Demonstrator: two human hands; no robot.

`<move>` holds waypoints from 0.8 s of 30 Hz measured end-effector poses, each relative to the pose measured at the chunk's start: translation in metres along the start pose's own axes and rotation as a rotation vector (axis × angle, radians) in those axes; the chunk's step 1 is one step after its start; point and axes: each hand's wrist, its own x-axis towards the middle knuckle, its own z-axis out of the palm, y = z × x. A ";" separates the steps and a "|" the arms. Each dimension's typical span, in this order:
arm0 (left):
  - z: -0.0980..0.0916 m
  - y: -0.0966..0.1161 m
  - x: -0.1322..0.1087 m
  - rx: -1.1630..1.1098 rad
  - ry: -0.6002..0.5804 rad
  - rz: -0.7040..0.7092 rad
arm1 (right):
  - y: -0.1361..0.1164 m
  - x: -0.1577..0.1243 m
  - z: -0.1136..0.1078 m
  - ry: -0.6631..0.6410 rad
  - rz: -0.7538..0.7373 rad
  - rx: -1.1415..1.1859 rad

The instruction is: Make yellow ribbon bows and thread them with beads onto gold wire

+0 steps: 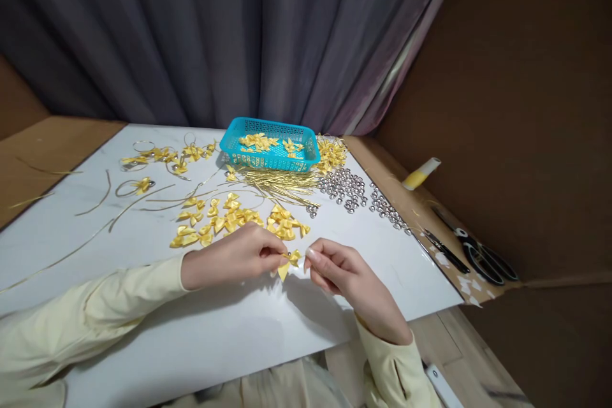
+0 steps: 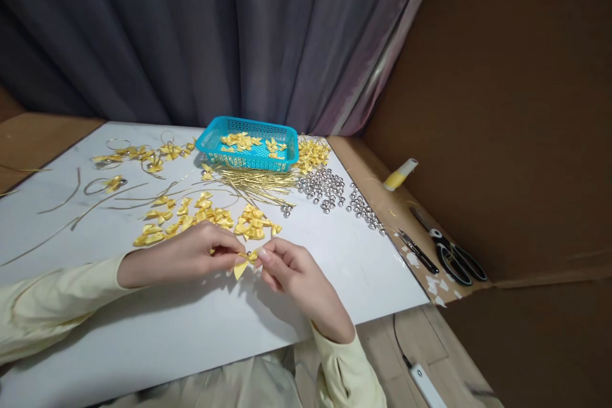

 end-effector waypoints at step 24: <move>-0.017 0.000 0.004 -0.512 -0.263 -0.191 | 0.013 -0.002 0.013 0.294 -0.239 0.042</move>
